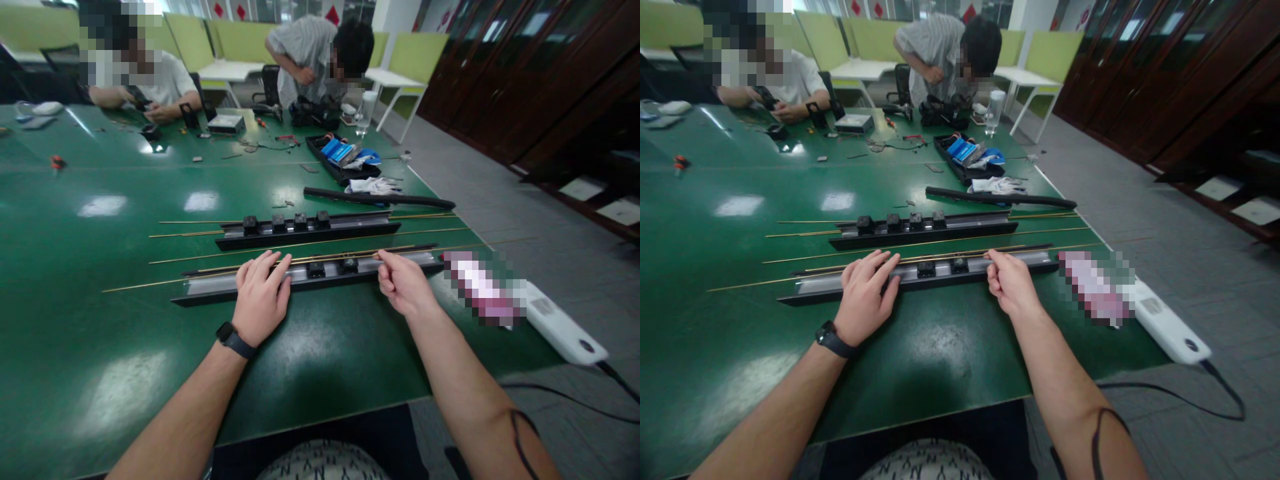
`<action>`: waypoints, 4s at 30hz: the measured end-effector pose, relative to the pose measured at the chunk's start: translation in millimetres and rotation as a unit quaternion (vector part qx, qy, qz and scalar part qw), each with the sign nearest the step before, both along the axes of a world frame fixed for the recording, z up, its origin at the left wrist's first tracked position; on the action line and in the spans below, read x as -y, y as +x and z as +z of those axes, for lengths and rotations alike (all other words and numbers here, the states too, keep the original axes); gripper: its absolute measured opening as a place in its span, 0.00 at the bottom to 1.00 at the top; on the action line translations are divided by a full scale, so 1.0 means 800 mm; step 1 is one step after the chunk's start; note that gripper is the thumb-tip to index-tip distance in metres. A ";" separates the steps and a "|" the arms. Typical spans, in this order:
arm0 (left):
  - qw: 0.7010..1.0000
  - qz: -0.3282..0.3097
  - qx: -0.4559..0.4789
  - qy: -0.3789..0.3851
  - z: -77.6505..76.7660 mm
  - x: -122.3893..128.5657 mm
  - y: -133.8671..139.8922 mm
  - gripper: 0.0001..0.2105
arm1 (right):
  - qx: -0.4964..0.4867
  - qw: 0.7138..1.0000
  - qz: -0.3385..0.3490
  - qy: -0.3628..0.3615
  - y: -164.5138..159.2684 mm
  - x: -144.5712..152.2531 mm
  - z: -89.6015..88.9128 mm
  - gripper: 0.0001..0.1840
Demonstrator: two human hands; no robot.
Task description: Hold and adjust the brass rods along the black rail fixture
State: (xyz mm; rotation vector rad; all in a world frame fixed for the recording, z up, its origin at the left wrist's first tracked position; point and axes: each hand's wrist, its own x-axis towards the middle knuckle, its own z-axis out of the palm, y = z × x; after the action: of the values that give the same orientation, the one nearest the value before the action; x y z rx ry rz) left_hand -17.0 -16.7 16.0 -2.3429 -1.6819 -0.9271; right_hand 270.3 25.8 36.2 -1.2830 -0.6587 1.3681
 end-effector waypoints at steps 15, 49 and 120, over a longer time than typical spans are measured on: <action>1.000 -0.002 0.000 0.003 0.000 0.000 0.000 0.20 | -0.003 1.000 0.005 -0.002 -0.002 0.002 0.005 0.11; 1.000 0.001 -0.008 0.006 0.000 0.000 0.000 0.20 | -0.003 1.000 -0.003 -0.006 -0.001 0.000 0.002 0.09; 1.000 -0.003 0.003 0.001 0.001 0.000 0.000 0.21 | 0.004 1.000 -0.014 0.006 -0.001 -0.001 -0.003 0.15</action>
State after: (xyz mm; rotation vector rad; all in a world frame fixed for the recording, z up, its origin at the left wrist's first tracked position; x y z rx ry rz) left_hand -16.9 -16.7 16.9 -2.3475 -1.6755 -0.9366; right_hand 269.7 26.3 33.9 -1.2851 -0.6504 1.3352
